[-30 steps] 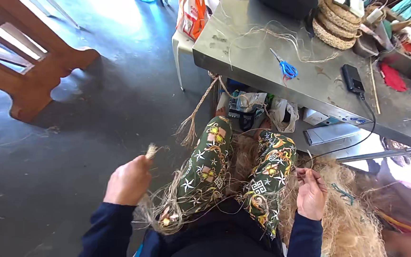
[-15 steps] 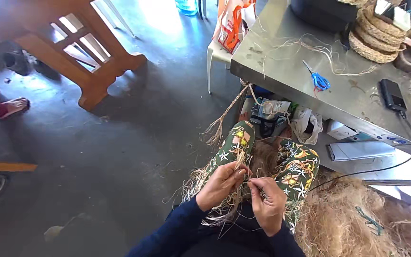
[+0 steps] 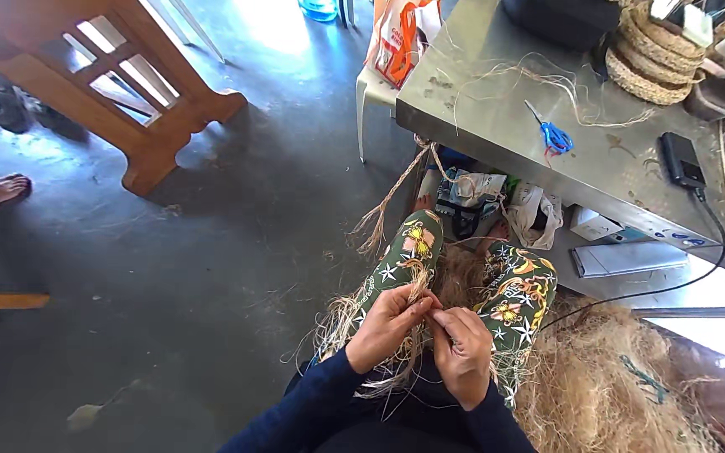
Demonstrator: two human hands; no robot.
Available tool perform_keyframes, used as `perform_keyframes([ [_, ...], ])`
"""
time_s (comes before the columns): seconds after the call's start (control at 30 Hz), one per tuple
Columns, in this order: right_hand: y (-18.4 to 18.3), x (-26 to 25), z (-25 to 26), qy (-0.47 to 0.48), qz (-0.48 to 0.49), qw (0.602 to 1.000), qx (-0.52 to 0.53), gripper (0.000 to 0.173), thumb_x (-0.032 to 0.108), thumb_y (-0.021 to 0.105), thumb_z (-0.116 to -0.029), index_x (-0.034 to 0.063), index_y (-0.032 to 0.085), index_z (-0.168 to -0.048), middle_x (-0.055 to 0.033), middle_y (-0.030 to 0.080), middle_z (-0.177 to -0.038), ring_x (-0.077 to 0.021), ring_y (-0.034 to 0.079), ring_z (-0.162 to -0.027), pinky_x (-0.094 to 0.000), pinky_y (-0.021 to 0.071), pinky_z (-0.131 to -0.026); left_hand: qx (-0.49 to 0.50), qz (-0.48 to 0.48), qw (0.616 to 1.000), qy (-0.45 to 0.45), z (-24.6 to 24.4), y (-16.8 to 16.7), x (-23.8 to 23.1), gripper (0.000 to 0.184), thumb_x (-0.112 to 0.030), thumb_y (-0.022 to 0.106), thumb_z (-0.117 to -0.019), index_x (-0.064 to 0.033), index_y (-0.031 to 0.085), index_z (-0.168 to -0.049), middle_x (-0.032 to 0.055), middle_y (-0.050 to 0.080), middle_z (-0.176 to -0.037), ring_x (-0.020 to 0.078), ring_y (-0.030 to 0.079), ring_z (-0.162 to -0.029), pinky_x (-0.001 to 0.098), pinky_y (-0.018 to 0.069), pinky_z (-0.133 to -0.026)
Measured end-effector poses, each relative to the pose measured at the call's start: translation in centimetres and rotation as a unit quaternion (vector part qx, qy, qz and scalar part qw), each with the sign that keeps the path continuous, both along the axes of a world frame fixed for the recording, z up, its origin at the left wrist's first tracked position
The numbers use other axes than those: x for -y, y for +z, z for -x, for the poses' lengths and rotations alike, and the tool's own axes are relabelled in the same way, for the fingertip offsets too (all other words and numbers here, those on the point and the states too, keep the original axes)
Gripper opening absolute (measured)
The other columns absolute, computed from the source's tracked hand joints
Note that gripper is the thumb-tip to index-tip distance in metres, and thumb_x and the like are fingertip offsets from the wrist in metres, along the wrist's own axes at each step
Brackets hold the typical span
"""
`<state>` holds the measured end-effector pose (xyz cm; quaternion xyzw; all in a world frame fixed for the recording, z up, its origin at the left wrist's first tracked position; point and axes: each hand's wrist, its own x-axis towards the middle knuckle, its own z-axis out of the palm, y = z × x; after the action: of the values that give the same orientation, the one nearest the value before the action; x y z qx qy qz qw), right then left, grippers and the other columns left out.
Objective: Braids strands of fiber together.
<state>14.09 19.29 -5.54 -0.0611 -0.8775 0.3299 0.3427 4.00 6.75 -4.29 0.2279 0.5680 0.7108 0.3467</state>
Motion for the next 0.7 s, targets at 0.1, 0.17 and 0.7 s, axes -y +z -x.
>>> perform_keyframes([
  [0.1,0.1,-0.2,-0.3,0.008,-0.001,0.999,0.031,0.02,0.017,0.063,-0.0935,0.007,0.081,-0.092,-0.0022,0.075,-0.08,-0.0131,0.068,-0.075,-0.0323,0.054,-0.079,0.026,-0.005,0.999,0.026,-0.1,0.1,-0.1,0.027,-0.009,0.043,-0.1044,-0.0133,0.067,-0.094,-0.0168,0.046,-0.06,-0.0063,0.037,-0.048,0.0123,0.0315,-0.045],
  [0.17,0.4,-0.7,-0.7,0.02,0.003,0.998,0.066,0.022,0.019,0.062,-0.0961,0.0079,0.081,-0.096,-0.0008,0.076,-0.081,-0.0127,0.07,-0.078,-0.0357,0.054,-0.088,0.028,-0.008,0.998,0.047,0.2,0.1,0.0,0.029,-0.01,0.041,-0.1045,-0.0146,0.066,-0.091,-0.0169,0.044,-0.058,-0.0056,0.036,-0.047,0.0128,0.0308,-0.044],
  [0.7,1.1,-12.2,-11.0,-0.037,0.23,0.948,0.219,0.012,0.008,0.067,-0.091,0.0036,0.078,-0.092,0.0017,0.075,-0.084,0.003,0.066,-0.07,-0.0154,0.0564,-0.068,-0.011,-0.026,0.968,0.249,8.1,3.3,1.7,0.037,-0.016,0.033,-0.1106,-0.0201,0.059,-0.084,-0.0124,0.049,-0.061,-0.0032,0.038,-0.046,0.0116,0.0333,-0.043],
])
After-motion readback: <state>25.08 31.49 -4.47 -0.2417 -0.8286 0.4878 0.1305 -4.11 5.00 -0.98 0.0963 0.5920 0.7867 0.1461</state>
